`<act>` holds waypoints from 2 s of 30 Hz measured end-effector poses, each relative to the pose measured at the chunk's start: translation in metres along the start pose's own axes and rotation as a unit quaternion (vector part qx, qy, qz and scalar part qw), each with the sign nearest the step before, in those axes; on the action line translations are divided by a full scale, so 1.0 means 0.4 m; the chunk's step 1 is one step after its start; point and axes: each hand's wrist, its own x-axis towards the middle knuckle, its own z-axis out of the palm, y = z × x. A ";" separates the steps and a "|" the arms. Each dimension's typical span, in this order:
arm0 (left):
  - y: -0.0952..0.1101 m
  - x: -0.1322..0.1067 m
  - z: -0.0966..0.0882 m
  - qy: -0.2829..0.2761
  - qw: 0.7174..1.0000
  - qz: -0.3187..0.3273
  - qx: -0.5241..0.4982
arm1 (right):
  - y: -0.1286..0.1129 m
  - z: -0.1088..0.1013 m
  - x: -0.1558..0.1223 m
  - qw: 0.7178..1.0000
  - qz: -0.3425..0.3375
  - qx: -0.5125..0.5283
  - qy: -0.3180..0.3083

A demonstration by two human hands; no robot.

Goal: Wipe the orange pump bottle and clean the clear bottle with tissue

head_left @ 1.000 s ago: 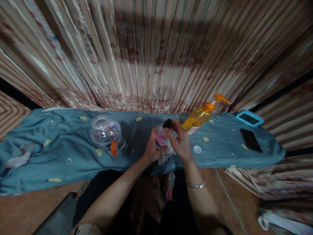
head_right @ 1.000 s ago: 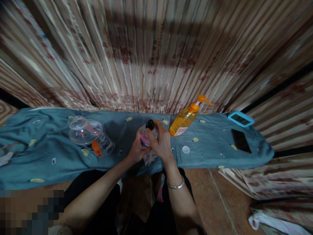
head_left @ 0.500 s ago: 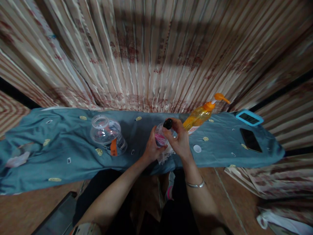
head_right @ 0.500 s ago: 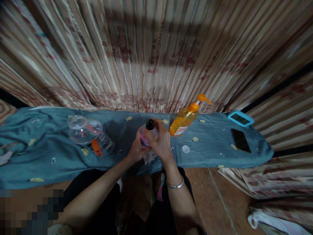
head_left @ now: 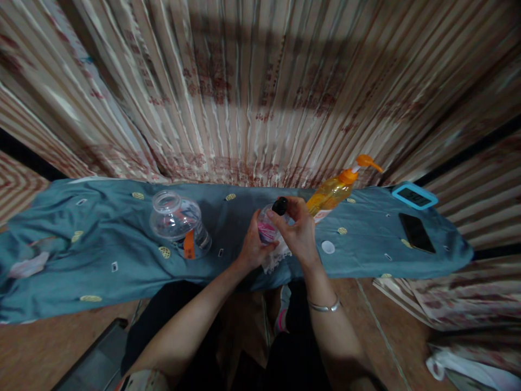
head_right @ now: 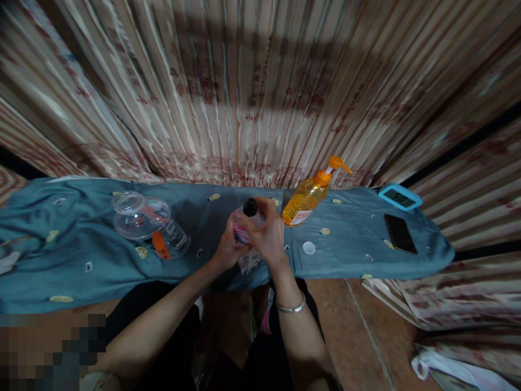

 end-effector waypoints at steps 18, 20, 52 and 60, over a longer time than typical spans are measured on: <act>0.017 0.003 -0.001 -0.011 1.000 -0.013 -0.001 | 0.008 0.003 -0.001 1.000 0.000 0.000 -0.003; 0.018 0.003 -0.001 -0.008 1.000 -0.010 -0.003 | 0.002 -0.003 -0.001 1.000 -0.006 -0.006 -0.016; 0.017 0.001 0.001 -0.009 1.000 -0.014 -0.008 | -0.017 -0.028 0.000 0.998 -0.026 -0.022 -0.043; 0.019 0.001 0.000 -0.008 1.000 -0.017 -0.006 | -0.002 -0.020 0.002 1.000 -0.008 -0.023 -0.005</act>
